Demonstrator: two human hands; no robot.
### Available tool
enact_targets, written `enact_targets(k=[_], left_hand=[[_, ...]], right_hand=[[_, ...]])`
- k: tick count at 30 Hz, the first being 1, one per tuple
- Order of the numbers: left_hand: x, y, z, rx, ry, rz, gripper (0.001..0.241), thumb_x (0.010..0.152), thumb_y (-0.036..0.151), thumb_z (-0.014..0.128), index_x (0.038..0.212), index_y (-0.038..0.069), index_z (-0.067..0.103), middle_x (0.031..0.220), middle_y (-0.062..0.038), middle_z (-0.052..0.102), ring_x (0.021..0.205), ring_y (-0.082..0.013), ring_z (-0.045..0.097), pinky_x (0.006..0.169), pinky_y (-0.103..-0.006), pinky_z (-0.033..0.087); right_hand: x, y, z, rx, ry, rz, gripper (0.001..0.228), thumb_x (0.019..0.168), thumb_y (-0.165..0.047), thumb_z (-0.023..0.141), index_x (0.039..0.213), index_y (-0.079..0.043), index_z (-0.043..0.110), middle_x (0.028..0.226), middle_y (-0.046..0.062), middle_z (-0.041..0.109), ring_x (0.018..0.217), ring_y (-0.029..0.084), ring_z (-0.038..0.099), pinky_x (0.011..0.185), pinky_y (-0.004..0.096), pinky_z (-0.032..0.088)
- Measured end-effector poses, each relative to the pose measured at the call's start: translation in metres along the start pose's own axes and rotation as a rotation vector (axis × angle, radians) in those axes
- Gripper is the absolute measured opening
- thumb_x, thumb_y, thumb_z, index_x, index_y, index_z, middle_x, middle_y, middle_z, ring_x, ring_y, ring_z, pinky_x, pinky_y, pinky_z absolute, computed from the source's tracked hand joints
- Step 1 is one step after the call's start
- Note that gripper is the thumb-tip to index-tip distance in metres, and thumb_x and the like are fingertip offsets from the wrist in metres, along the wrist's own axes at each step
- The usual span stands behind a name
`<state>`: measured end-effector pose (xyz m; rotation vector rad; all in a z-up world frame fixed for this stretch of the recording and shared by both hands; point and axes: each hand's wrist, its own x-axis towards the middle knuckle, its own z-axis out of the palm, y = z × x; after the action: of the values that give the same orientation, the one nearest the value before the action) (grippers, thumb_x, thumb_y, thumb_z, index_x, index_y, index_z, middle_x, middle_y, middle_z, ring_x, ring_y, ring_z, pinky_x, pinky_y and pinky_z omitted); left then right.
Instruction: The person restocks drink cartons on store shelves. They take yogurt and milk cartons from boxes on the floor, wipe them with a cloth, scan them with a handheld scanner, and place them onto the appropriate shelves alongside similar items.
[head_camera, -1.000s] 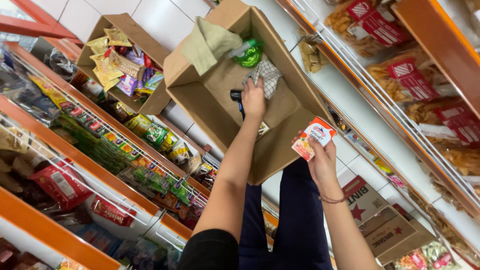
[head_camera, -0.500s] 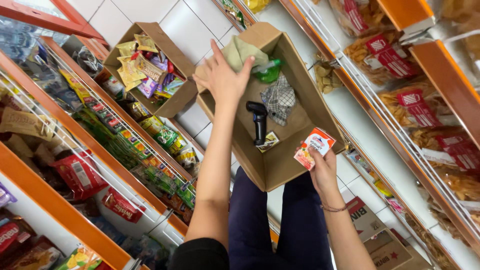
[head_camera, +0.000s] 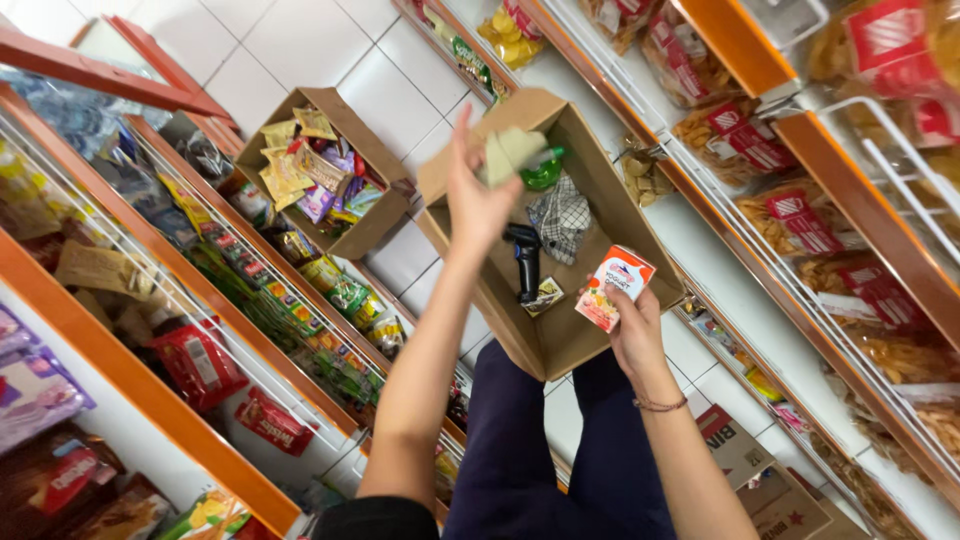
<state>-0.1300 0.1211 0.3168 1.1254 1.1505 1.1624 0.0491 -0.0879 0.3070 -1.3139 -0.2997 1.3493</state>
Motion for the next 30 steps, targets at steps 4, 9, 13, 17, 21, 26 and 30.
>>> enact_targets(k=[4, 9, 13, 17, 21, 26, 30], left_hand=[[-0.094, 0.086, 0.018, 0.094, -0.245, 0.107, 0.038, 0.088, -0.002, 0.068, 0.123, 0.009, 0.075, 0.111, -0.012, 0.062, 0.099, -0.0224, 0.07, 0.09, -0.0323, 0.059], [-0.142, 0.176, 0.035, 0.1, -0.404, 0.224, 0.072, 0.081, 0.014, 0.078, 0.148, 0.008, 0.05, 0.16, -0.022, 0.04, 0.15, -0.0382, 0.044, 0.122, -0.0455, 0.04], [-0.159, 0.217, 0.04, 0.217, -0.35, 0.465, 0.07, 0.083, 0.011, 0.075, 0.15, 0.012, 0.055, 0.171, -0.021, 0.034, 0.156, -0.0422, 0.038, 0.131, -0.0499, 0.036], [-0.171, 0.238, 0.047, 0.302, -0.344, 0.679, 0.065, 0.081, 0.016, 0.075, 0.144, 0.012, 0.06, 0.164, -0.018, 0.042, 0.159, -0.0475, 0.033, 0.13, -0.0499, 0.033], [-0.177, 0.244, 0.049, 0.461, -0.405, 0.852, 0.056, 0.081, 0.018, 0.072, 0.136, 0.009, 0.068, 0.155, -0.016, 0.052, 0.154, -0.045, 0.04, 0.131, -0.0578, 0.03], [-0.192, 0.231, 0.05, 0.337, -0.45, 0.924, 0.041, 0.097, 0.02, 0.065, 0.133, 0.002, 0.067, 0.154, -0.014, 0.056, 0.151, -0.0417, 0.05, 0.126, -0.0558, 0.039], [-0.208, 0.223, 0.059, -0.217, -0.374, 0.13, 0.053, 0.105, 0.044, 0.052, 0.133, 0.0, 0.061, 0.153, -0.019, 0.052, 0.137, -0.0368, 0.059, 0.087, -0.047, 0.062]], right_hand=[[-0.017, -0.021, 0.028, 0.186, -0.124, -0.131, 0.044, 0.109, -0.024, 0.045, 0.144, 0.002, 0.047, 0.135, 0.015, 0.062, 0.123, 0.027, 0.063, 0.107, 0.045, 0.051], [-0.06, -0.068, 0.064, 0.139, -0.273, -0.262, 0.06, 0.111, -0.039, 0.035, 0.16, -0.003, 0.03, 0.16, 0.012, 0.044, 0.148, 0.025, 0.044, 0.124, 0.04, 0.036], [-0.089, -0.115, 0.085, 0.001, -0.317, -0.367, 0.059, 0.112, -0.034, 0.036, 0.162, -0.004, 0.025, 0.162, 0.012, 0.04, 0.148, 0.024, 0.042, 0.123, 0.041, 0.037], [-0.109, -0.156, 0.099, 0.005, -0.263, -0.322, 0.057, 0.111, -0.031, 0.039, 0.16, -0.001, 0.03, 0.157, 0.015, 0.046, 0.142, 0.026, 0.048, 0.117, 0.044, 0.041], [-0.12, -0.19, 0.108, 0.083, -0.283, -0.366, 0.061, 0.111, -0.04, 0.038, 0.16, -0.004, 0.03, 0.155, 0.013, 0.048, 0.14, 0.026, 0.051, 0.119, 0.043, 0.041], [-0.112, -0.23, 0.096, 0.105, -0.184, -0.385, 0.077, 0.108, -0.06, 0.033, 0.163, -0.006, 0.033, 0.149, 0.009, 0.052, 0.132, 0.023, 0.054, 0.115, 0.042, 0.046], [-0.097, -0.254, 0.08, 0.563, -0.571, -0.384, 0.069, 0.118, -0.055, 0.046, 0.162, -0.003, 0.041, 0.13, 0.012, 0.06, 0.114, 0.03, 0.062, 0.099, 0.043, 0.052]])
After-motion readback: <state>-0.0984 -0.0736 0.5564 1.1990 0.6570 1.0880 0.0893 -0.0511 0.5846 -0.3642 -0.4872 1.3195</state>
